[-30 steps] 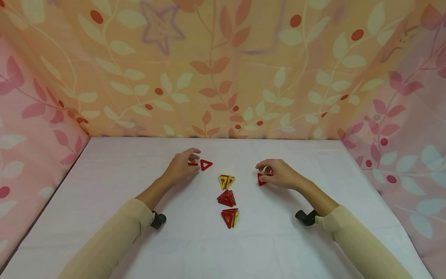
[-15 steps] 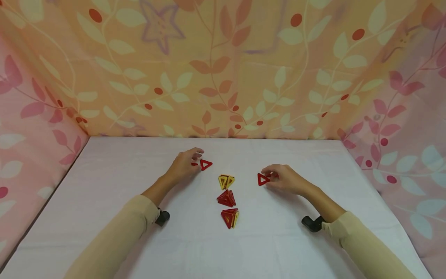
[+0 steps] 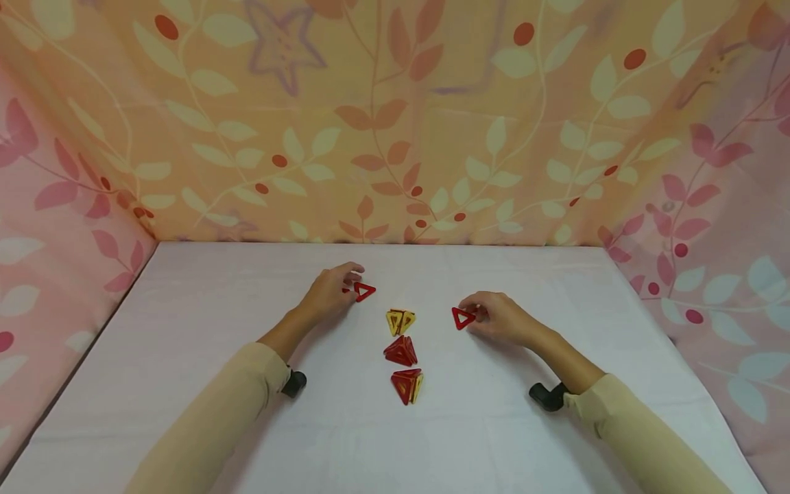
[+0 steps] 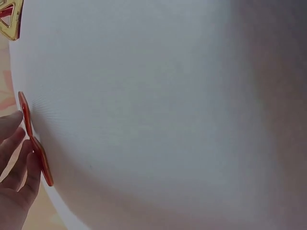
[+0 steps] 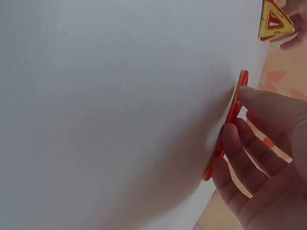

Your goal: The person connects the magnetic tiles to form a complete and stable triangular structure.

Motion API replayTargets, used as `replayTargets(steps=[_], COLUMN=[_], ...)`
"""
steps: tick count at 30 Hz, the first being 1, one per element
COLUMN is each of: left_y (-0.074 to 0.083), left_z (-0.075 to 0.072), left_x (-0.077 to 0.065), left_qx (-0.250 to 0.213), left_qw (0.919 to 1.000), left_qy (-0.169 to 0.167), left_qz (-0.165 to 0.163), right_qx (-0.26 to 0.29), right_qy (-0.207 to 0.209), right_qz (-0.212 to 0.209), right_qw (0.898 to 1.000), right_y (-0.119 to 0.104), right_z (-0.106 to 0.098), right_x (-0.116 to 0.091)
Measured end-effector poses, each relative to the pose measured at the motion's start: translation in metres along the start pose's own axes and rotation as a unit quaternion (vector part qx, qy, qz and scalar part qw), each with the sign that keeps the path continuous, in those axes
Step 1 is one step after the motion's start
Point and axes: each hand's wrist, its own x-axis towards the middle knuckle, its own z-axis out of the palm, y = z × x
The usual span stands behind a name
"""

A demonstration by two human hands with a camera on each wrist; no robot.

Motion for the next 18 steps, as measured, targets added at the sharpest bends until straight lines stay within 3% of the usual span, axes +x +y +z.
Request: replayTargets(steps=[18], left_y=[0.002], left_z=[0.003], left_x=[0.002], left_qx=[0.021], left_qw=[0.9998], left_qy=[0.005], left_qz=[-0.002], right_qx=[-0.024], right_qy=[0.005], right_qz=[0.009], right_qw=[1.0], right_y=[-0.007], right_z=[0.006], right_x=[0.013])
